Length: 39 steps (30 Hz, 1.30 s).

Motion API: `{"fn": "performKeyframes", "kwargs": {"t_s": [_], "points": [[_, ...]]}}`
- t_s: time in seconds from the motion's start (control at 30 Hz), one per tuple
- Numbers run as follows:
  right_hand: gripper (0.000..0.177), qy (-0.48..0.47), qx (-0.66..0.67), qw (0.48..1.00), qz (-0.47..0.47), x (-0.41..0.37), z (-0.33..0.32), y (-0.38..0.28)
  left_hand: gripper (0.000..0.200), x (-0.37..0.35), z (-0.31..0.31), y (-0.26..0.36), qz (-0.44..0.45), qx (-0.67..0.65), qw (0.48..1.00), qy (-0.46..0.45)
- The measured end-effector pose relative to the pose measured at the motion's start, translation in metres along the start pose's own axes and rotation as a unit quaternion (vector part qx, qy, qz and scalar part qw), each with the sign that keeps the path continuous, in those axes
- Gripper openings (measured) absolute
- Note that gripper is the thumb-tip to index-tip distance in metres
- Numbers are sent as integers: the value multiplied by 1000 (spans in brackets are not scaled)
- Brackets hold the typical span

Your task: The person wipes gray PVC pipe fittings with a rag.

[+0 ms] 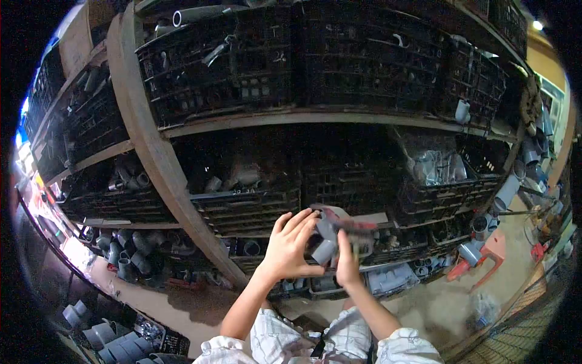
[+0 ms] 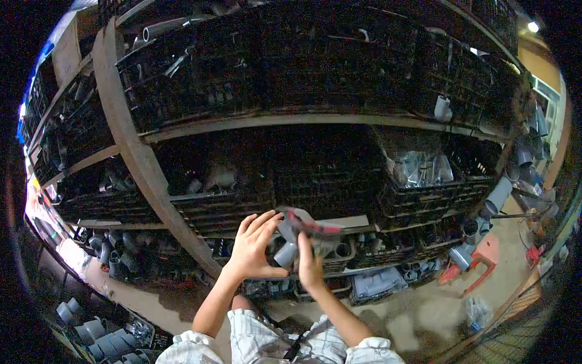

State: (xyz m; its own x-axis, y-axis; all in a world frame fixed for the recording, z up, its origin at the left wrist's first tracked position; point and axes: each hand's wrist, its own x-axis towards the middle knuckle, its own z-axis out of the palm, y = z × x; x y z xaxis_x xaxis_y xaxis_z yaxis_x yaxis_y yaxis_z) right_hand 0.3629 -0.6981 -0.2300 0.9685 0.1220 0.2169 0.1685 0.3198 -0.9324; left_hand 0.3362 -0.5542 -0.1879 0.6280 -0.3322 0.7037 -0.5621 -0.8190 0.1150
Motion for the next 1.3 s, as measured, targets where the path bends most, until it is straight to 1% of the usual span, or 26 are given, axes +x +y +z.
{"fn": "performKeyframes", "kwargs": {"t_s": [0.03, 0.07, 0.1, 0.13, 0.17, 0.2, 0.23, 0.27, 0.3, 0.37, 0.4, 0.47, 0.53, 0.63, 0.67, 0.77, 0.8, 0.83, 0.87, 0.97, 1.03, 1.07, 1.17, 1.2, 1.23, 1.3], "points": [[36, 1, -16, 999, 40, -15, 2, 3, 90, 2, 0, -3, -5, -7, 1000, 13], [37, -57, -126, 990, 7, -22, -9, 38, 84, 4, 0, -2, -26, -16, 999, 16], [40, 30, -99, 980, -172, -15, -6, 70, 85, 3, 3, -1, -26, -20, 999, 15], [41, -3, -43, 988, -146, -13, -9, 62, 85, 2, 8, 1, -26, -26, 999, 14], [40, -15, 41, 996, -82, -7, -14, 56, 85, 1, 11, 2, -28, -31, 999, 11], [40, -17, 126, 992, -17, -1, -18, 49, 85, 0, 11, 3, -16, -34, 999, 2], [39, -1, 237, 968, 85, 9, -21, 46, 90, -2, 15, 2, 1, -36, 999, -3], [36, -14, 256, 961, 107, 17, -23, 27, 90, -2, 16, 5, 4, -42, 999, -11], [33, -20, 264, 957, 119, 19, -18, 9, 90, -2, 17, 7, 6, -48, 999, -20], [33, 83, 257, 955, 118, 16, -8, 15, 93, 1, 15, 5, -17, -57, 998, -22], [32, 118, 237, 962, 62, 8, 1, 21, 94, 2, 16, 2, -36, -63, 997, -15], [30, 143, 221, 963, 62, -10, 13, 21, 96, 4, 14, 1, -51, -67, 996, -12], [36, 124, 218, 968, -24, -8, 14, 21, 95, 0, 18, 1, -42, -94, 995, -6], [35, -32, 306, 944, 120, 16, -9, -1, 90, 1, 12, 7, -28, -104, 994, -19], [32, -38, 279, 951, 130, 25, -14, 0, 88, 4, 7, 8, -21, -100, 994, -32], [29, 116, 179, 970, 116, 13, -2, 9, 88, 11, -3, 4, -22, -80, 995, -52], [27, 116, 66, 989, 63, -3, 5, 3, 89, 11, 0, 1, -32, -81, 995, -38], [32, 8, -124, 992, -9, -16, -4, 23, 89, 11, 3, -2, -42, -81, 996, -23], [35, 26, -85, 991, -102, -14, -10, 53, 90, 10, 3, -2, -31, -73, 996, -30], [39, -3, 179, 982, -57, 1, -8, 34, 89, 3, 2, 4, -28, -54, 997, -46], [36, -37, 159, 986, 42, 21, -13, 10, 91, 3, -3, 13, -18, -61, 995, -79], [33, -25, 136, 988, 71, 22, -13, 0, 91, 1, 1, 14, -19, -60, 996, -70], [31, 54, 56, 995, 68, 4, 3, -9, 91, 4, -3, 10, -60, -65, 994, -60], [36, 11, -31, 998, 56, -5, 2, -7, 90, 4, -2, 6, -71, -65, 995, -33], [43, -18, -105, 994, -9, -11, 1, 10, 89, 4, -1, 4, -77, -65, 995, -19], [48, -30, -154, 964, -215, -11, -5, 49, 86, -1, 8, -2, -58, -31, 997, -30]]}}
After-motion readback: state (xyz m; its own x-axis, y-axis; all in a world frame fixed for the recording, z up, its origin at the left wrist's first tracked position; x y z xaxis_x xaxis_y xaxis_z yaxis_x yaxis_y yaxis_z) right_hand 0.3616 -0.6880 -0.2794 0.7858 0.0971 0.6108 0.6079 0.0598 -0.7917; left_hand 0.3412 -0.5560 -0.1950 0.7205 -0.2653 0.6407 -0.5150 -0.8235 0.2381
